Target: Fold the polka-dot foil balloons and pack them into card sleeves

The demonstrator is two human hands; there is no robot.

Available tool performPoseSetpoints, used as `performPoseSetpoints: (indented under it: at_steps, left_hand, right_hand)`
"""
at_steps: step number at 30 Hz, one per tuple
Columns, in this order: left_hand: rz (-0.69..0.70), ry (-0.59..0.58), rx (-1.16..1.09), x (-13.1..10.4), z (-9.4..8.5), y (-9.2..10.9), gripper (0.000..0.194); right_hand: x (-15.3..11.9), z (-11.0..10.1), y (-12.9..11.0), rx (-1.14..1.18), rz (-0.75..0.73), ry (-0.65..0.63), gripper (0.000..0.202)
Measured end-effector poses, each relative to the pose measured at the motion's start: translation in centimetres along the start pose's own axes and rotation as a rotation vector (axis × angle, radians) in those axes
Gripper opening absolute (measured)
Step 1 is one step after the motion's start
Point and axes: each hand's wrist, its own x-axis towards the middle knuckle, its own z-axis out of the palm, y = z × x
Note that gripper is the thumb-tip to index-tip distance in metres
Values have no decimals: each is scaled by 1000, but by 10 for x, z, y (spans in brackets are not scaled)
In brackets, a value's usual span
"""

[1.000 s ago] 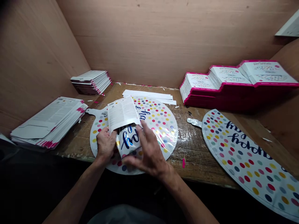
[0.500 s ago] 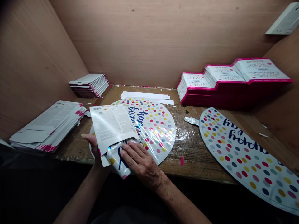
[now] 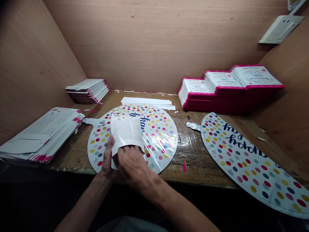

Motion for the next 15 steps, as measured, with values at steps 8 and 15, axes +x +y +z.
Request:
performPoseSetpoints:
  at_steps: [8,15]
  left_hand:
    - [411,461,1646,10,-26,38,37]
    - [843,-246,1851,37,-26,-5,36]
  right_hand:
    - [-92,0,-6,181,-83,368,28]
    - [-83,-13,27,72,80,279,17]
